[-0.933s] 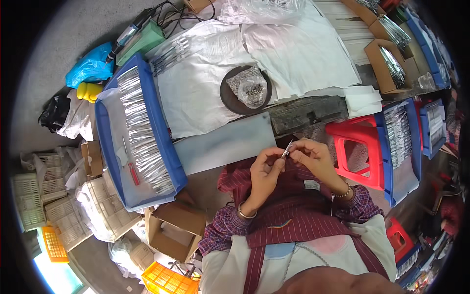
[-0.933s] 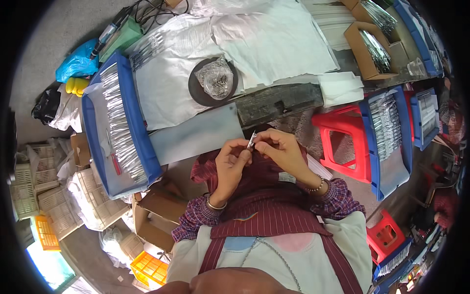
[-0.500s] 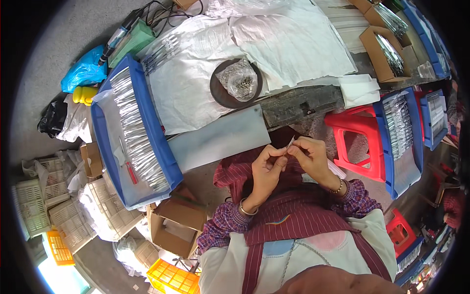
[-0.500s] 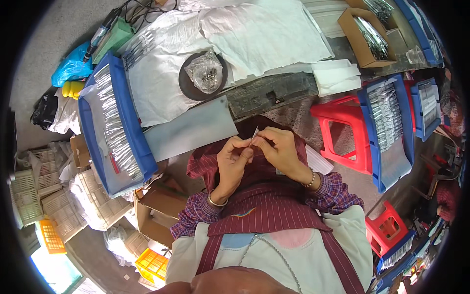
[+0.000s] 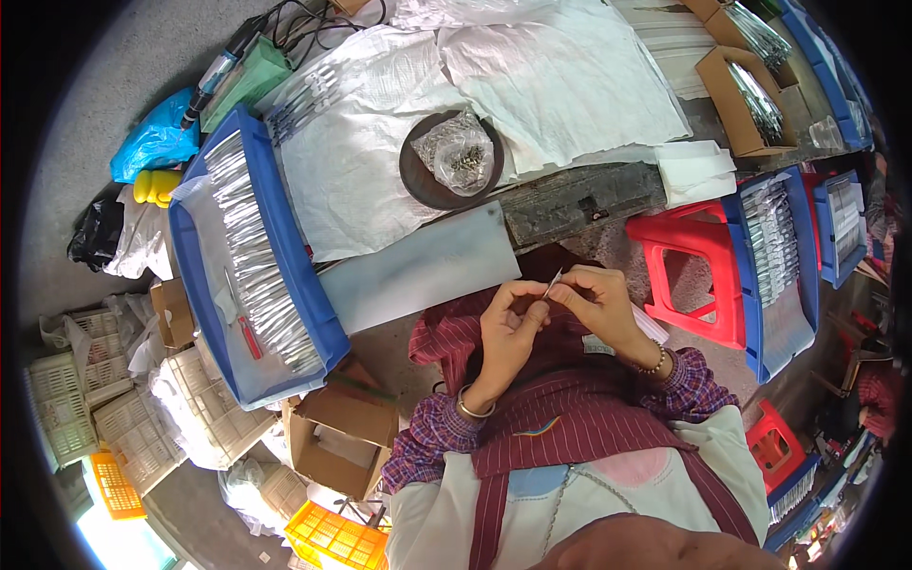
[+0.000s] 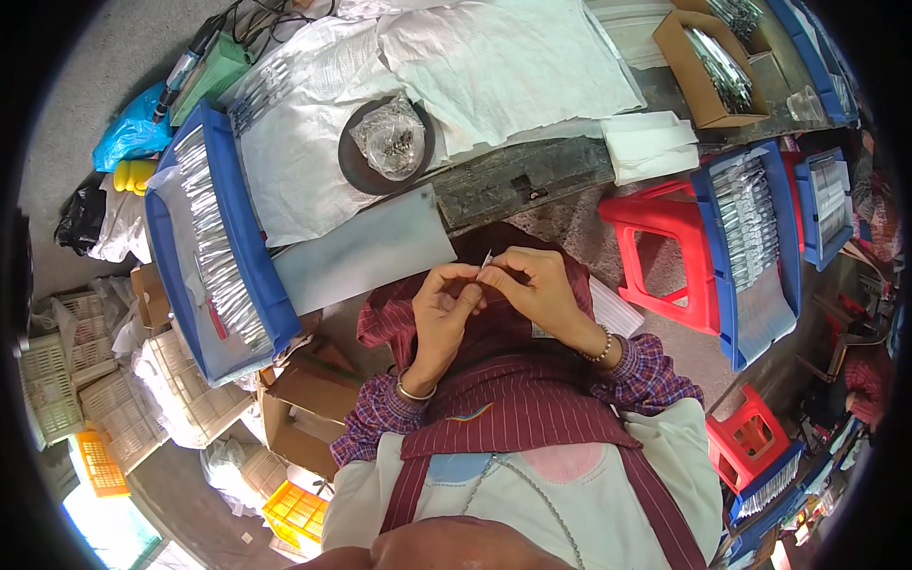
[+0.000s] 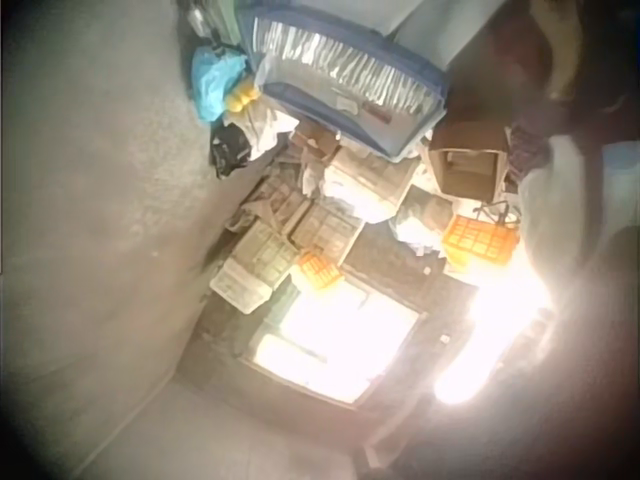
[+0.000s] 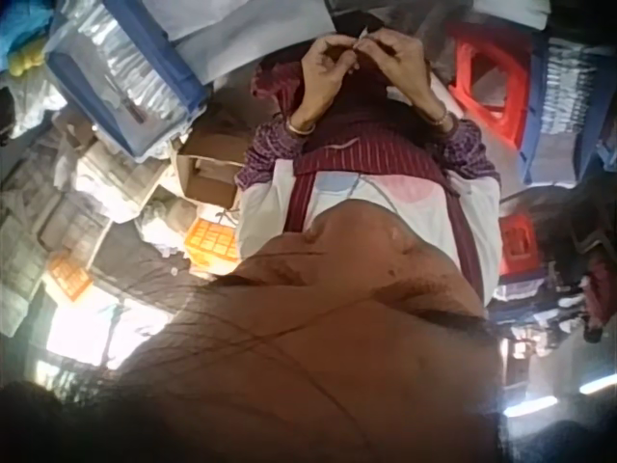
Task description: Assembling small metal components using glue at a workstation.
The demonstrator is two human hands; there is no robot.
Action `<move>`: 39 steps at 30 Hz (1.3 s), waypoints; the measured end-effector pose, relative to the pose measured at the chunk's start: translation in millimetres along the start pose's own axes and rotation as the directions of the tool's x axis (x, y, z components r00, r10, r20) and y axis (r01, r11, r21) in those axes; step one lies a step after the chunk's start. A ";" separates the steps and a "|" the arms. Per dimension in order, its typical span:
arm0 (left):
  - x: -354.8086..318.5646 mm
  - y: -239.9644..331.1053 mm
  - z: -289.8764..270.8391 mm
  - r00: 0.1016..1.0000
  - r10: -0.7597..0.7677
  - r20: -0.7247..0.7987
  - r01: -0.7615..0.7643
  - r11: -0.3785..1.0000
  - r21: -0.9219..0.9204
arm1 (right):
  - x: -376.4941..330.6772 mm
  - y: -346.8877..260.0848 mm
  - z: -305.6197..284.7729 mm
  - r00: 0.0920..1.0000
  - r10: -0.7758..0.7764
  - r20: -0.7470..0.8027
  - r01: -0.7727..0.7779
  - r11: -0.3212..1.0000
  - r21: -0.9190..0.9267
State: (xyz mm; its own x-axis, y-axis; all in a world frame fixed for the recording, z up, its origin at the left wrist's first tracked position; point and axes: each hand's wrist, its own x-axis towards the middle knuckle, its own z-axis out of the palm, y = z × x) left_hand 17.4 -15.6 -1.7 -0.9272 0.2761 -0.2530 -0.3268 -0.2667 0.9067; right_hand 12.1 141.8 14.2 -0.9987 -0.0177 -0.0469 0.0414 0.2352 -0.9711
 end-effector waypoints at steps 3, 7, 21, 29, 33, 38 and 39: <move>-2.2 5.6 -2.4 1.000 -0.015 0.013 0.015 0.999 0.046 | -0.6 3.5 0.0 1.000 -0.020 -0.020 0.020 0.999 0.030; -2.6 8.2 -2.0 0.999 -0.044 0.021 0.043 0.998 0.039 | -0.5 4.9 -2.2 0.999 0.043 -0.032 -0.039 0.993 0.111; 0.1 -2.4 -5.7 0.999 -0.019 0.030 0.019 1.000 0.006 | -0.2 13.3 -6.9 0.998 -0.013 -0.058 0.017 0.997 0.075; -1.2 -10.3 -4.3 0.997 0.004 0.071 -0.003 1.000 -0.013 | 1.6 14.4 -15.6 0.994 0.051 0.095 -0.059 0.994 0.087; -2.1 -7.9 -5.0 0.996 -0.029 0.085 0.034 0.998 -0.053 | 2.5 7.3 -19.9 0.897 0.331 0.294 -0.422 0.838 0.346; -1.4 -7.8 -5.5 0.996 -0.028 0.090 0.034 0.997 -0.069 | 0.7 10.8 -16.5 0.850 0.391 0.353 -0.517 0.748 0.416; -1.5 -7.2 -6.0 0.996 -0.028 0.090 0.034 0.997 -0.064 | 1.6 9.2 -15.1 0.865 0.370 0.338 -0.493 0.752 0.438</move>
State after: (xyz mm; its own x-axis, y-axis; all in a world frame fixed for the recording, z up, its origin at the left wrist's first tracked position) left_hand 20.1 -19.6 -9.8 -0.8974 0.3655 -0.2472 -0.3695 -0.3160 0.8739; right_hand 10.5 158.6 8.8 -0.8392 -0.2571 -0.4793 0.5358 -0.2395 -0.8096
